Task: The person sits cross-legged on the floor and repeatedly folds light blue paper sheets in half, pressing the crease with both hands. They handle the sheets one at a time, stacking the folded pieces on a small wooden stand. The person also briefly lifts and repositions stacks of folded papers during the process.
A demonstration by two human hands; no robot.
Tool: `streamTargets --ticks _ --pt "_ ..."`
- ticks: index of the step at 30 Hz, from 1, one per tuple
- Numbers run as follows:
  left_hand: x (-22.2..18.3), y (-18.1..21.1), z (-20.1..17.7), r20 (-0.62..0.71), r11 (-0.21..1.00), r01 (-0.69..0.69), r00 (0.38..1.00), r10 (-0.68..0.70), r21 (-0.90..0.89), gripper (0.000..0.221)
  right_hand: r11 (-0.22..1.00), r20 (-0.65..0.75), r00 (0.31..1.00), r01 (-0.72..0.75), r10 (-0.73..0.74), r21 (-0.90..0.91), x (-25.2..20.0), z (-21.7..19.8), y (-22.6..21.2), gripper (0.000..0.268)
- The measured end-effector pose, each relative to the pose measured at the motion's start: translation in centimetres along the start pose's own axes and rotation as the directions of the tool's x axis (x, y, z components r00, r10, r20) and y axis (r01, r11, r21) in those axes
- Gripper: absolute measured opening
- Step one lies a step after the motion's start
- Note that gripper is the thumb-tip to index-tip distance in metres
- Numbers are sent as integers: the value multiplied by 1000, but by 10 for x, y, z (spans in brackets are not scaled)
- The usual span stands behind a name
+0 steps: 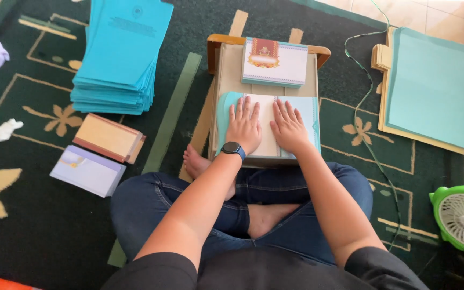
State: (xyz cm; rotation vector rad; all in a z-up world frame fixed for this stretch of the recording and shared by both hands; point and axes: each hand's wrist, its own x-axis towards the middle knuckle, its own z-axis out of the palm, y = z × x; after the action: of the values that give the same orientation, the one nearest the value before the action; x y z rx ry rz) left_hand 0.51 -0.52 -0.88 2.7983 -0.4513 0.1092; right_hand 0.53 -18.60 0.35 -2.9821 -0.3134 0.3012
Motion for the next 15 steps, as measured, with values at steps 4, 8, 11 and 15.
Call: streamTargets --ticks 4,8,11,15 --pt "4 -5 0 24 1000 0 1000 0 13 57 1000 -50 999 -16 15 -14 12 -4 -12 67" --pt "6 -8 5 22 999 20 1000 -21 31 58 1000 -53 998 -11 12 14 -22 4 -19 68" --pt "2 -10 11 15 999 23 1000 -24 31 58 998 -43 999 11 -9 54 -57 15 -21 67" --pt "5 -8 3 9 999 33 999 -33 20 59 817 -184 900 436 -395 378 -130 -7 -59 17"
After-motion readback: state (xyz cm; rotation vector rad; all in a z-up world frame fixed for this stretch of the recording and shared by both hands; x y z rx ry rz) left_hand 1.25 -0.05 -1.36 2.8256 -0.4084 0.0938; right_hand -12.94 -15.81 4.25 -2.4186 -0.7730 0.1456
